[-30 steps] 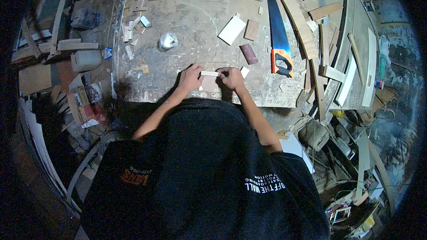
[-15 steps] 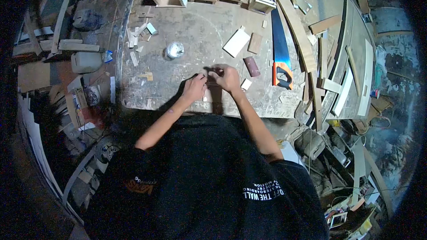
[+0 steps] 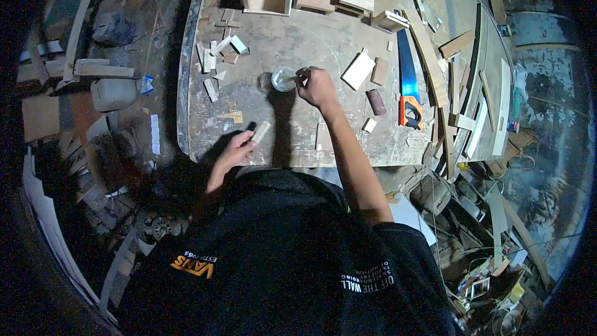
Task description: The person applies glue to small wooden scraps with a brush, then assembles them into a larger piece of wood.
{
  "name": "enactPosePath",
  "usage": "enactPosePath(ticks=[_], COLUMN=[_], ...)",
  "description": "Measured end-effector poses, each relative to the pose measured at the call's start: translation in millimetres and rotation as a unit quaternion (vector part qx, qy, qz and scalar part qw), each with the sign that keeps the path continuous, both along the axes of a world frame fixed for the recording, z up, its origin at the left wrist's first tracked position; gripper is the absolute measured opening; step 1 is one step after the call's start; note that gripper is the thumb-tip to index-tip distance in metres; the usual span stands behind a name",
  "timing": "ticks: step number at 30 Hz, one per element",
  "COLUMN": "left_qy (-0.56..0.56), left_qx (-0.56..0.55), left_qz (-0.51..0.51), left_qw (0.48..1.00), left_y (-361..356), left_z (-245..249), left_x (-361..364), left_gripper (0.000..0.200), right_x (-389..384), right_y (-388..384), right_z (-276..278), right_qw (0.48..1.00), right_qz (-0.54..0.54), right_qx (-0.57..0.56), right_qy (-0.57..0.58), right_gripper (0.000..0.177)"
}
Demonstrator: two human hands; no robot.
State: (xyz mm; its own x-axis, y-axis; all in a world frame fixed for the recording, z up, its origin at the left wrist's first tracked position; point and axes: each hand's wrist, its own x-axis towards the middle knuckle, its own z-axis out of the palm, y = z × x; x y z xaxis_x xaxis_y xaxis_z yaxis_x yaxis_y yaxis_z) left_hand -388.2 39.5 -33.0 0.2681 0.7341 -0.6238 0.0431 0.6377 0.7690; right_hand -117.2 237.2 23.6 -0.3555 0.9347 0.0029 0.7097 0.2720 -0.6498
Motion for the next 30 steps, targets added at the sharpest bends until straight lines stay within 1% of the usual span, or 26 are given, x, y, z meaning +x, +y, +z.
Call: enactPosePath(ticks=[1,2,3,4,5,7,8,9,11,13,14,15,17,19,20,23,24,25,26,29,30], left_qy=[-0.032,-0.044,-0.055,-0.077,-0.061,-0.067,-0.084,-0.101,-0.114,-0.064,-0.04,-0.035,0.02,0.043,0.063,0.162,0.136,0.124,0.127,0.127,0.126], left_qx=[0.025,0.015,0.004,0.001,-0.015,-0.049,-0.055,-0.027,-0.008,-0.036,-0.05,0.007,0.062,0.099,0.098,0.214,0.161,0.146,0.148,0.161,0.166], left_qz=[0.047,0.049,0.051,0.075,0.109,0.133,0.168,0.205,0.232,0.244,0.249,0.2,0.175,0.118,0.114,0.092,0.113,0.134,0.133,0.133,0.134], left_qw=[0.998,0.998,0.997,0.994,0.992,0.988,0.981,0.973,0.966,0.967,0.966,0.979,0.982,0.987,0.987,0.959,0.971,0.972,0.972,0.97,0.969], left_y=[-2.9,1.0,6.6,16.5,23.5,40.7,49.4,61.2,86.5,115.3,130.4,143.8,166.4,179.9,185.9,193.2,194.0,194.8,196.0,195.1,192.9], left_z=[-8.5,-11.4,-11.7,0.9,14.4,6.7,0.6,-4.7,6.1,15.8,19.5,17.2,38.1,28.7,22.9,-19.1,-2.5,8.2,15.8,16.9,12.1], left_x=[-7.1,-18.8,-27.0,-29.0,-27.8,-32.1,-28.1,-22.3,-5.9,16.9,26.5,32.3,61.4,75.5,81.5,88.4,91.1,93.5,94.2,92.6,90.9], left_gripper=[0.026,0.027,0.027,0.028,0.034,0.042,0.049,0.049,0.053,0.053,0.052,0.049,0.041,0.038,0.038,0.036,0.032,0.027,0.026,0.024,0.023], right_x=[-1.3,-2.7,-3.6,-3.5,-3.8,-5.1,-5.0,-5.2,-3.9,-3.7,-3.8,-4.7,-8.7,-10.1,-11.0,-11.8,-9.9,-8.3,-6.3,-1.5,-3.2], right_y=[-0.2,-1.3,-0.5,-0.4,-1.9,-6.4,-9.3,-8.9,-12.5,-13.1,-13.6,-14.8,-14.8,-11.9,-11.8,-10.2,-9.4,-9.0,-8.9,-10.5,-11.4], right_z=[-3.2,-7.1,-9.7,-12.8,-16.4,-2.2,8.0,13.8,10.1,6.8,3.5,1.2,3.0,4.4,5.2,12.9,11.6,9.9,9.0,7.2,14.3], right_qw=[1.0,0.999,0.999,0.999,0.999,1.0,0.999,0.999,0.998,0.997,0.998,0.998,0.999,1.0,1.0,0.994,0.994,0.994,0.993,0.99,0.989], right_qz=[0.014,0.021,0.022,0.023,0.023,-0.015,-0.03,-0.043,-0.047,-0.045,-0.038,-0.022,-0.022,-0.02,-0.02,-0.087,-0.093,-0.099,-0.106,-0.129,-0.137], right_qx=[0.015,0.033,0.025,0.016,0.006,-0.013,-0.024,-0.032,-0.027,-0.031,-0.029,0.021,0.016,0.004,-0.004,-0.057,-0.048,-0.04,-0.031,-0.04,-0.046], right_qy=[-0.012,-0.014,-0.019,-0.023,-0.026,-0.015,-0.011,-0.006,-0.028,-0.053,-0.05,-0.052,-0.04,-0.024,-0.016,0.026,0.028,0.03,0.032,0.051,0.039], right_gripper=[0.02,0.017,0.017,0.017,0.017,0.015,0.014,0.014,0.015,0.015,0.016,0.015,0.016,0.016,0.017,0.015,0.015,0.015,0.016,0.017,0.015])
